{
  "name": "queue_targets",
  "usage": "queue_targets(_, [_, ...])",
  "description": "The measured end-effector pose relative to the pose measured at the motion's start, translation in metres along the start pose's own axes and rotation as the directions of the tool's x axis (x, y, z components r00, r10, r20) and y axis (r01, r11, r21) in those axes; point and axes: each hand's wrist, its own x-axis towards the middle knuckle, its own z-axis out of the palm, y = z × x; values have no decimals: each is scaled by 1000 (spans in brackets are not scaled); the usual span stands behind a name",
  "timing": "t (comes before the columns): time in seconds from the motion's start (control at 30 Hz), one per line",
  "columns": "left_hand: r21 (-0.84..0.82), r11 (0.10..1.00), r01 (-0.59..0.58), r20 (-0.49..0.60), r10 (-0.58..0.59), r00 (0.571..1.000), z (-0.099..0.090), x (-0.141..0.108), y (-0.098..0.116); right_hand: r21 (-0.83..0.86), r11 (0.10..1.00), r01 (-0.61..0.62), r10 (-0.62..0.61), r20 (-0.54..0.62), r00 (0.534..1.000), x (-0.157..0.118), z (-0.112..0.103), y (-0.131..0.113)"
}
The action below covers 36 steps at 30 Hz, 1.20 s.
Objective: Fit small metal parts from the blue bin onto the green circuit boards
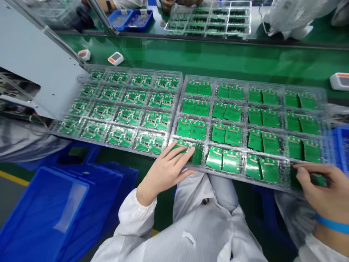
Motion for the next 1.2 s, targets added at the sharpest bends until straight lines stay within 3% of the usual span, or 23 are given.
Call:
queue_targets(0.17, [55,997,-52,-146,59,987,-11,-2,-9,-59,998,-37,36,-23,999,-3,0,-11])
queue_targets(0.3, [122,992,32,-234,-3,972,-13,-3,-9,-33,997,-66,65,-22,998,-5,-1,-15])
queue_targets(0.43, [129,962,242,-234,-207,950,-12,-6,-4,-18,998,-64,64,-19,998,-4,2,-6])
queue_targets(0.57, [-34,870,492,-230,-486,843,-7,-12,3,-27,995,101,-102,-65,993,2,6,11])
queue_targets(0.63, [-115,828,549,-243,-559,793,-5,-16,10,-43,960,278,-280,-67,958,8,0,8])
queue_targets(0.7, [-162,802,575,-270,-596,756,-8,-17,18,-25,895,446,-446,6,895,15,-11,-10])
queue_targets(0.77, [-199,808,555,-312,-589,746,-14,-12,23,53,834,549,-551,132,824,27,-22,-38])
queue_targets(0.8, [-221,826,519,-327,-564,758,-17,-4,23,111,784,611,-620,177,764,36,-24,-53])
queue_targets(0.87, [-284,872,399,-339,-480,809,-20,26,12,230,679,697,-734,205,648,63,-17,-82])
queue_targets(0.9, [-336,879,339,-321,-445,836,-19,49,2,300,644,704,-764,201,614,81,-7,-94])
queue_targets(0.93, [-399,877,268,-320,-407,856,-14,77,-11,360,626,692,-773,173,610,101,6,-104])
queue_targets(1.0, [-560,814,157,-278,-363,889,2,143,-40,435,663,610,-721,151,676,145,43,-119])
queue_targets(1.07, [-709,685,169,-184,-411,893,23,211,-67,476,736,480,-596,120,794,188,86,-131])
queue_targets(1.17, [-812,462,357,1,-611,792,54,288,-85,611,752,248,-385,101,917,234,139,-142])
queue_targets(1.2, [-810,448,378,27,-616,787,62,302,-84,669,730,141,-304,133,943,242,151,-144])
